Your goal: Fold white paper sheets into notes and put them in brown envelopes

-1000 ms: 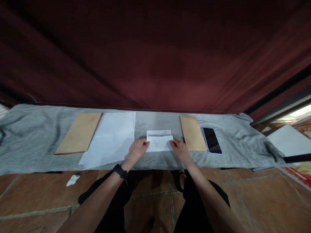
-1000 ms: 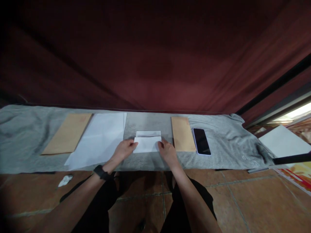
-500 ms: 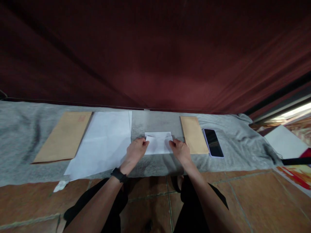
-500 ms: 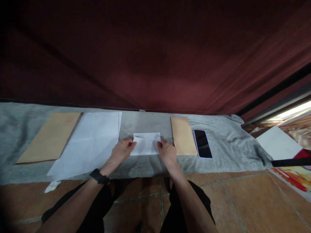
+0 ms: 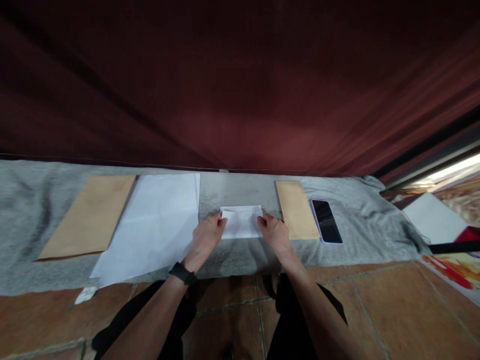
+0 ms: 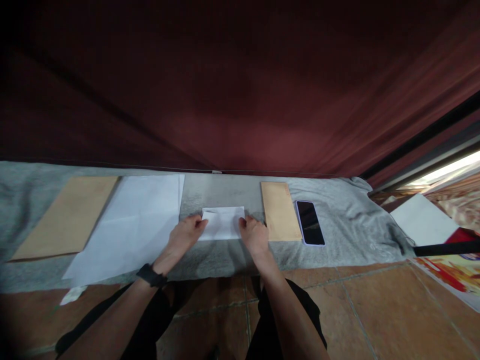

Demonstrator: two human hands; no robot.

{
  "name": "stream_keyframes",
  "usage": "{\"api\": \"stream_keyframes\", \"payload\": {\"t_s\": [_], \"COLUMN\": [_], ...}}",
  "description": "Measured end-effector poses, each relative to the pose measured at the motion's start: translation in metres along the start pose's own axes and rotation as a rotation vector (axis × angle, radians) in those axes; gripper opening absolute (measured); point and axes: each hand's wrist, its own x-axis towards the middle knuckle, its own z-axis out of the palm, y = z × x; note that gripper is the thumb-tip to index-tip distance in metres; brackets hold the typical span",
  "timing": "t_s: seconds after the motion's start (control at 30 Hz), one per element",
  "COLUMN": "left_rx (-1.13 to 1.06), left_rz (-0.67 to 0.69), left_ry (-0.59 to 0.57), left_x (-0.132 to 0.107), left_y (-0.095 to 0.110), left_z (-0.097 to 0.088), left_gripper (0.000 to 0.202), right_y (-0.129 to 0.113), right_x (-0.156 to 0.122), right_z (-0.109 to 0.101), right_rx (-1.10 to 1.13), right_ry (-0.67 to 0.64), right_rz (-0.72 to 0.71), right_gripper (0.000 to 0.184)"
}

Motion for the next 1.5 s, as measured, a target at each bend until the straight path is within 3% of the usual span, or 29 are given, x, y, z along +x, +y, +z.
{"api": "stream_keyframes", "payload": {"t_s": [0.2, 0.93, 1.33, 1.5], "left_rx": [-0.067, 0.039, 0.087, 0.080], "left_rz": [0.010, -0.023, -0.019, -0.023], "left_ry": [-0.087, 0.049, 0.121, 0.110], "left_x": [-0.003, 0.000, -0.002, -0.002], "left_y": [-0.003, 0.002, 0.007, 0.007], "left_z": [-0.004, 0.005, 0.009, 0.008], "left_gripper": [0.028, 0.032, 0.036, 0.036], "right_y": [0.002, -0.010, -0.016, -0.020], "right_x": [0.001, -0.001, 0.001, -0.003], "right_z": [0.001, 0.011, 0.012, 0.003], "right_rx": [-0.009, -0.100, -0.102, -0.053], "right_ry": [-0.044, 0.157, 0.178, 0.281], "right_rz": [-0.010, 0.014, 0.032, -0.026], "right_gripper": [0.036, 0.046, 0.041, 0.032]}}
